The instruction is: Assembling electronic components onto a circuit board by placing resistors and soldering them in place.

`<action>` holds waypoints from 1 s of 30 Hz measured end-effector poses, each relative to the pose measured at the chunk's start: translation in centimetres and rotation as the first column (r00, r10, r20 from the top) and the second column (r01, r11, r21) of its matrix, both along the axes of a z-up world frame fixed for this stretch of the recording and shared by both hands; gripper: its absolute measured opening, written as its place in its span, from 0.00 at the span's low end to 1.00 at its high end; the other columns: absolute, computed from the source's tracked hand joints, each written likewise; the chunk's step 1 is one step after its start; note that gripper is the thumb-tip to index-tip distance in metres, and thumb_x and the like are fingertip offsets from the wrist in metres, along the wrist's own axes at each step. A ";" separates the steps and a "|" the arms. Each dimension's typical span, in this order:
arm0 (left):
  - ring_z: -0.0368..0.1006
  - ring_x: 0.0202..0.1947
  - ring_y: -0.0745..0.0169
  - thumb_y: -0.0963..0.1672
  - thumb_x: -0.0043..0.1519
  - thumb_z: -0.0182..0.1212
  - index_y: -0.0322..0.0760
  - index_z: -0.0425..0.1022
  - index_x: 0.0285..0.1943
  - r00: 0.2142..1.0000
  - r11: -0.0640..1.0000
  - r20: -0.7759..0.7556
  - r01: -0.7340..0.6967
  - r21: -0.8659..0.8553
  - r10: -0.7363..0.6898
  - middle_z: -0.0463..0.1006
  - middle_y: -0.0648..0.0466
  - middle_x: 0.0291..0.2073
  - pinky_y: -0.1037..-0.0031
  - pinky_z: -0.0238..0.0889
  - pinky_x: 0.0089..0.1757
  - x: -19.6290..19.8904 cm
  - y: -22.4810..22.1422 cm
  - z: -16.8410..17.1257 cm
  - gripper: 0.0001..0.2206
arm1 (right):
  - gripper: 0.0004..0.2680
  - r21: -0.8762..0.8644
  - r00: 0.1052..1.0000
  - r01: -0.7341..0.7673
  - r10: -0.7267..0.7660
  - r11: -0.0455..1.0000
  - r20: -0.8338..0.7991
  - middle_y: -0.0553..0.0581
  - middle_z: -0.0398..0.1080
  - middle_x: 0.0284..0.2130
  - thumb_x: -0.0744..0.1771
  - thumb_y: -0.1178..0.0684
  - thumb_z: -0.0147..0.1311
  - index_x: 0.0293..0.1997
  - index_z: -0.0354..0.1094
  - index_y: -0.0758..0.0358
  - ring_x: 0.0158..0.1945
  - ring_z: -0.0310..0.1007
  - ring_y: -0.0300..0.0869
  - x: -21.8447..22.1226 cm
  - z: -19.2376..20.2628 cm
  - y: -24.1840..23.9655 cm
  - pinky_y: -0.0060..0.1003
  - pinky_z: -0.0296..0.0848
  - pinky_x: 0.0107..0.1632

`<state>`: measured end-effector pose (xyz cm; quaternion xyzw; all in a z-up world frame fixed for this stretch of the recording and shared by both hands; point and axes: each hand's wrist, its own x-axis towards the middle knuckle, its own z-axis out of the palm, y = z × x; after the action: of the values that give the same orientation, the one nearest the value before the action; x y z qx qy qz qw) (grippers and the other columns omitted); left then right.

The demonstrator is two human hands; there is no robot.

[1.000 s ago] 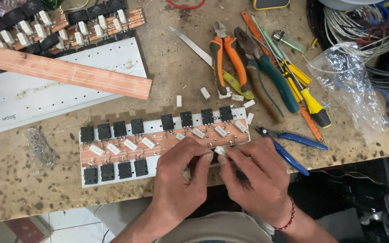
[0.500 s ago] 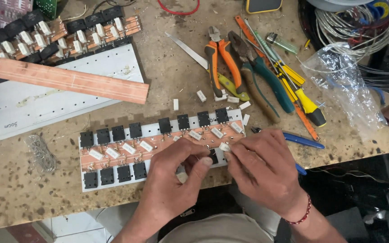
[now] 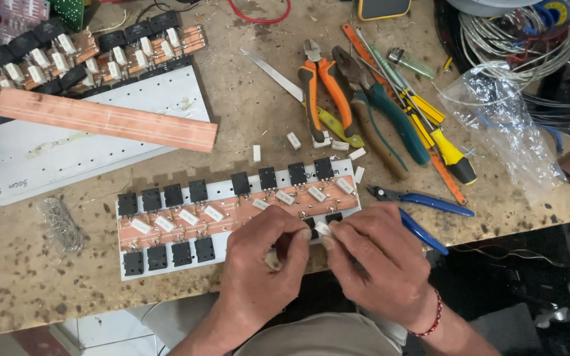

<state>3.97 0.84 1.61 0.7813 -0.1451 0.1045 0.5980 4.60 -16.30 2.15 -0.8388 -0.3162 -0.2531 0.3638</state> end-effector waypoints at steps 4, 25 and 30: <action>0.61 0.20 0.66 0.36 0.63 0.59 0.35 0.71 0.33 0.999 0.998 -0.031 -0.033 0.047 0.035 0.69 0.54 0.23 0.74 0.57 0.24 -0.5 -0.2 -0.5 0.06 | 0.03 0.001 1.000 -0.002 0.002 1.000 0.009 0.67 0.72 0.30 0.64 0.65 0.61 0.36 0.71 0.76 0.31 0.73 0.50 0.0 -0.3 0.1 0.43 0.74 0.37; 0.68 0.22 0.70 0.37 0.64 0.60 0.32 0.80 0.41 0.961 0.940 0.077 -0.275 0.202 0.265 0.80 0.51 0.33 0.80 0.61 0.24 -0.1 3.6 0.4 0.04 | 0.03 -0.180 0.982 0.185 -0.172 0.966 0.083 0.60 0.68 0.32 0.64 0.62 0.63 0.35 0.72 0.67 0.35 0.64 0.52 2.2 -2.9 0.7 0.45 0.58 0.38; 0.68 0.25 0.67 0.36 0.64 0.59 0.30 0.79 0.41 0.967 0.948 0.093 -0.250 0.199 0.236 0.79 0.50 0.35 0.79 0.60 0.25 -0.1 3.8 0.3 0.04 | 0.04 -0.216 0.977 0.205 -0.188 0.955 0.096 0.59 0.68 0.31 0.65 0.60 0.66 0.36 0.74 0.65 0.34 0.65 0.51 2.2 -2.5 1.0 0.45 0.57 0.38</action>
<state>3.84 4.65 1.88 0.8477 -0.0780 0.1880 0.4899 6.75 -15.32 -0.33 -0.8918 -0.2711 -0.2817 0.2274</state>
